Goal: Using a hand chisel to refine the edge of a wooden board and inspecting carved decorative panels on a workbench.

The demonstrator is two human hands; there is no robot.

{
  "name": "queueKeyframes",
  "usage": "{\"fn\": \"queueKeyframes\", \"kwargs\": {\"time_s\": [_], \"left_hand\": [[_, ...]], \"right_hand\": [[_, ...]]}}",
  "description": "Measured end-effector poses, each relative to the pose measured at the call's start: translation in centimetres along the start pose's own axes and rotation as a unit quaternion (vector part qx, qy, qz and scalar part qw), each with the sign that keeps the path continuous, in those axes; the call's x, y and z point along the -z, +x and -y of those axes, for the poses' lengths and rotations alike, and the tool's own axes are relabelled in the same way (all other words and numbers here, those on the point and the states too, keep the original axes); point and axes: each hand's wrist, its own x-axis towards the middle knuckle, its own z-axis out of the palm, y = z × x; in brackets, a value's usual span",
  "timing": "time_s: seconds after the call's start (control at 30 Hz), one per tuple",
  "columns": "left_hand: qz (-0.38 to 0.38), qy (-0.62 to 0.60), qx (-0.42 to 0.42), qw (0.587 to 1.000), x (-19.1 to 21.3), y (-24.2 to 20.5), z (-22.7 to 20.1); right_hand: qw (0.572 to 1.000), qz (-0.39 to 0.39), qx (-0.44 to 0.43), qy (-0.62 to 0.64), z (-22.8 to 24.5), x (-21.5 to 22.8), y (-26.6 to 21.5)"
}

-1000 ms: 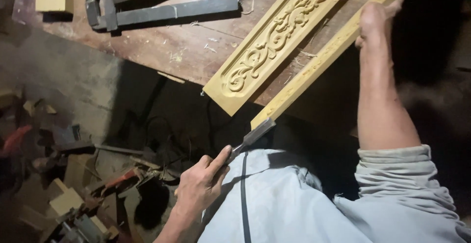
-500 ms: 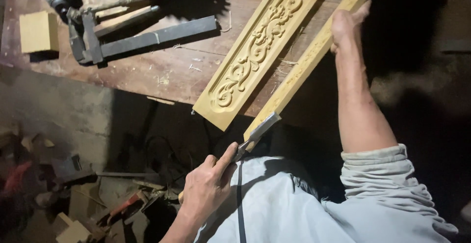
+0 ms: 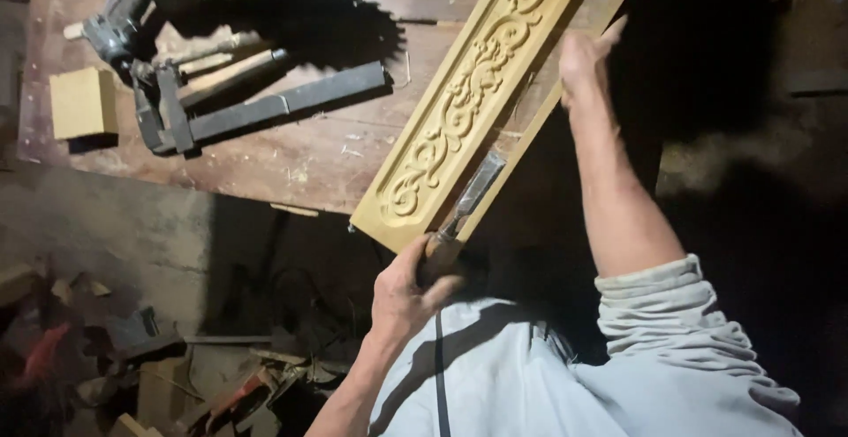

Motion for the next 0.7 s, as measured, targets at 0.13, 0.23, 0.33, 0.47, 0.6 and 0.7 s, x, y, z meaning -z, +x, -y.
{"fn": "queueKeyframes", "kwargs": {"time_s": [0.13,0.23,0.33,0.47,0.6,0.7], "left_hand": [[0.043,-0.126,0.123,0.983,0.5,-0.3,1.6],[0.051,-0.218,0.175,0.959,1.2,-2.3,3.8],[0.049,-0.286,0.233,0.928,1.5,-3.5,5.6],[0.063,-0.251,0.239,0.936,1.7,-2.2,4.9],[0.033,-0.320,0.262,0.910,-0.4,-2.1,5.8],[0.025,-0.336,0.276,0.900,-2.0,-1.9,5.9]], "right_hand": [[0.992,-0.025,0.035,0.115,-2.6,1.0,-0.8],[0.981,-0.058,0.002,0.187,-7.8,1.6,-1.9],[0.971,-0.066,-0.122,0.195,-8.2,1.4,-4.4],[0.969,-0.065,-0.155,0.182,-8.9,1.4,-4.2],[0.962,-0.132,-0.180,0.158,-7.9,4.3,-6.1],[0.959,-0.125,-0.121,0.224,-10.7,6.6,-4.4]]}}
